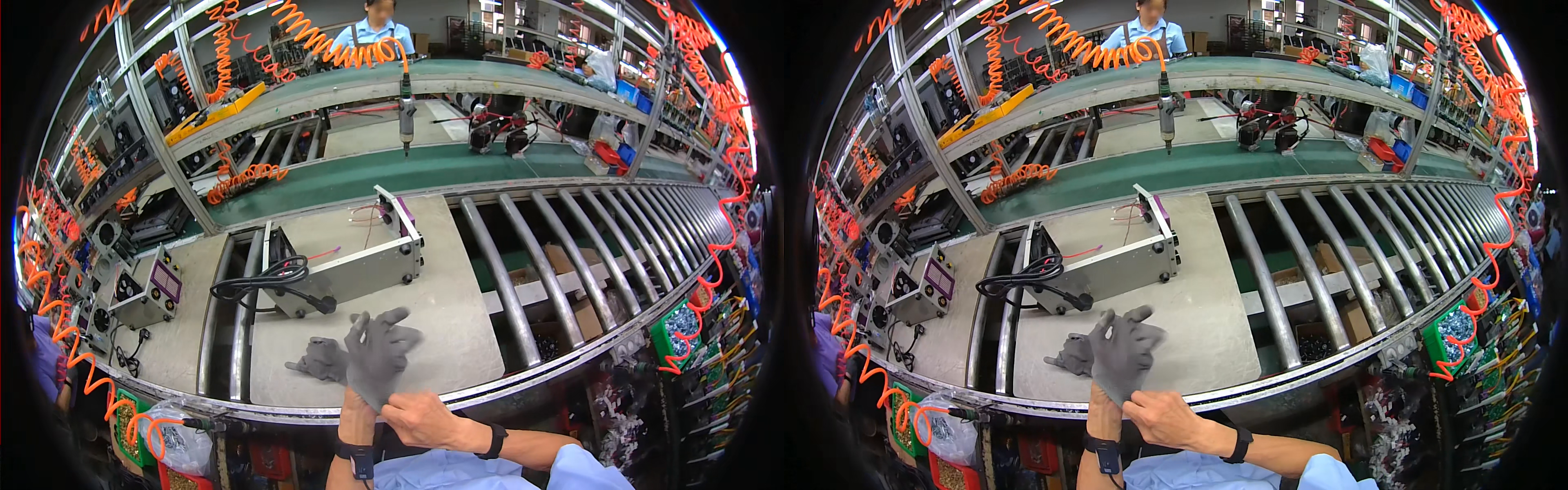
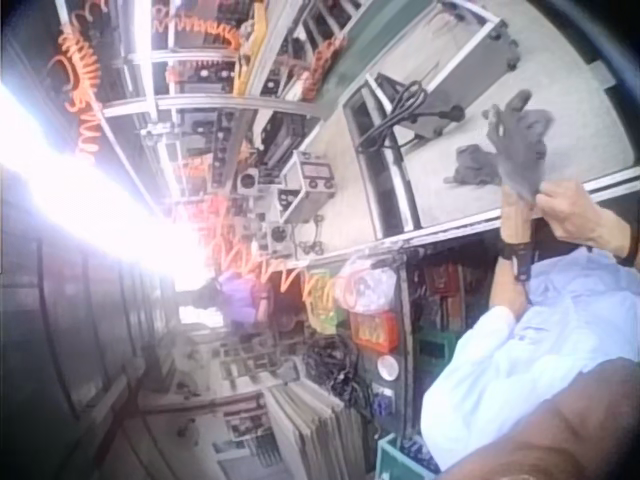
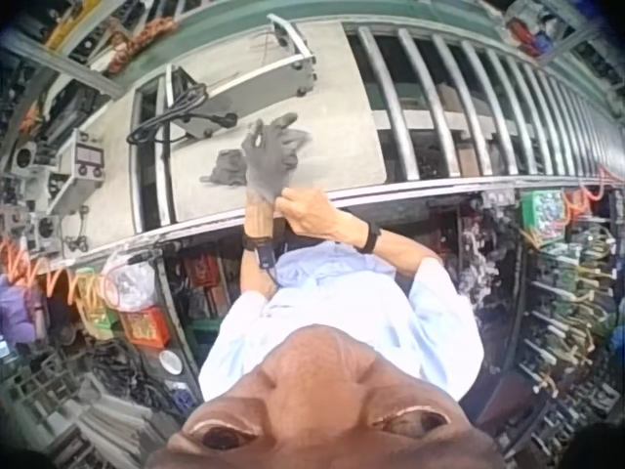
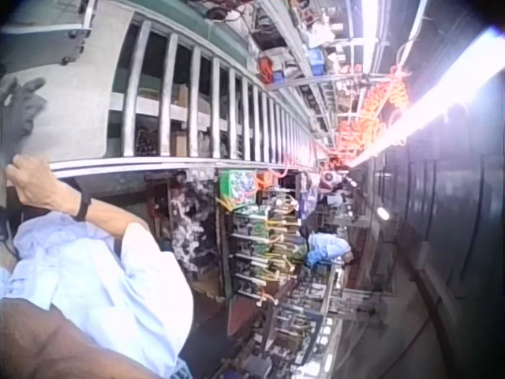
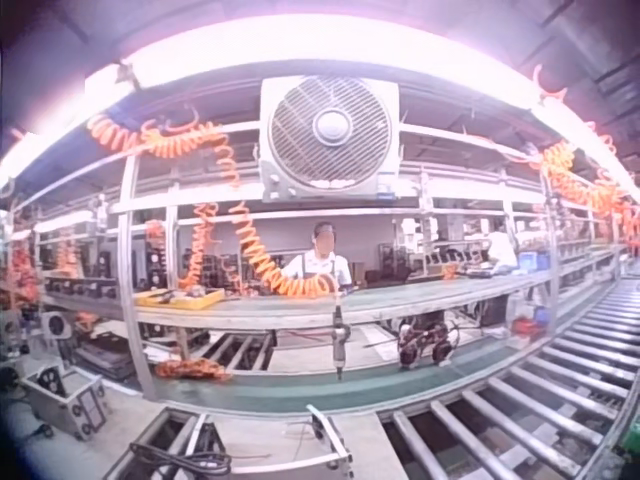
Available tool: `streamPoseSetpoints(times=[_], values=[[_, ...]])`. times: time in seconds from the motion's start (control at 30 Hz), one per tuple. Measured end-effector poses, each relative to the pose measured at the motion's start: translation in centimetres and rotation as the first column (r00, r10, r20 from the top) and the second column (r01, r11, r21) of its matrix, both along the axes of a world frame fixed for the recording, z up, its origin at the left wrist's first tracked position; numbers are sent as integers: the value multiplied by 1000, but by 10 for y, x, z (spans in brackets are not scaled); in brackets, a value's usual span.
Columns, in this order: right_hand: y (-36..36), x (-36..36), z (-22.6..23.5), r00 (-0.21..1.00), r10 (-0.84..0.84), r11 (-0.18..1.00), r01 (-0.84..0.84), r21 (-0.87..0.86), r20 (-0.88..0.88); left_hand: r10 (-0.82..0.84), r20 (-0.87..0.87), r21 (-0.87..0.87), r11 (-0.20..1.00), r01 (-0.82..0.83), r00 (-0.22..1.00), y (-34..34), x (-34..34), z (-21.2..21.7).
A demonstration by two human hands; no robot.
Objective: Assembling components onto an electronic enclosure on a conveyor belt using an electric screwdriver.
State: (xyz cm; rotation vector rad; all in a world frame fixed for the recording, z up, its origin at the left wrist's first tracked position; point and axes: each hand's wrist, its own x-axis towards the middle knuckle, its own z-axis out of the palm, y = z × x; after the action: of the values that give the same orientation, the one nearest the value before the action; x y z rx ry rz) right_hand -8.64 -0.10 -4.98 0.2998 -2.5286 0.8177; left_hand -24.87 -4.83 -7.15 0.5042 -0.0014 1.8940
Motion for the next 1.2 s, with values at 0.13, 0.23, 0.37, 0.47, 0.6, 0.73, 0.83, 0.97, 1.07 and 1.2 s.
streamPoseSetpoints(times=[0.13,0.23,0.37,0.47,0.6,0.73,0.83,0.97,1.07,1.2], values=[[2,7,-6,999,-5,998,7,-55,32,-618,762,598,786,155,193,-9,6,0],[3,10,-8,999,15,998,-12,-60,49,-53,497,25,999,47,866,-8,15,3],[0,9,-11,998,2,997,3,-84,68,149,-130,-393,900,-189,980,-2,24,15],[1,8,-15,996,-3,996,11,-86,86,133,-395,-474,818,-326,909,-1,25,26],[21,7,-18,974,-209,923,225,-311,83,194,-788,-308,697,-647,584,-9,25,29],[48,-9,-20,864,-494,612,425,-667,97,-365,-383,750,413,-516,-848,-15,39,19],[65,-14,-21,873,-436,581,458,-673,217,-419,-70,870,419,-261,-905,-11,40,8],[69,-15,-23,821,-551,556,493,-669,147,-348,183,904,427,19,-920,-18,11,-5],[58,-17,-22,839,-509,616,512,-599,193,-439,165,912,408,-32,-883,-18,19,-17],[42,-9,-6,834,-547,747,444,-495,-75,-202,-834,432,338,-836,-513,-32,35,-18]])
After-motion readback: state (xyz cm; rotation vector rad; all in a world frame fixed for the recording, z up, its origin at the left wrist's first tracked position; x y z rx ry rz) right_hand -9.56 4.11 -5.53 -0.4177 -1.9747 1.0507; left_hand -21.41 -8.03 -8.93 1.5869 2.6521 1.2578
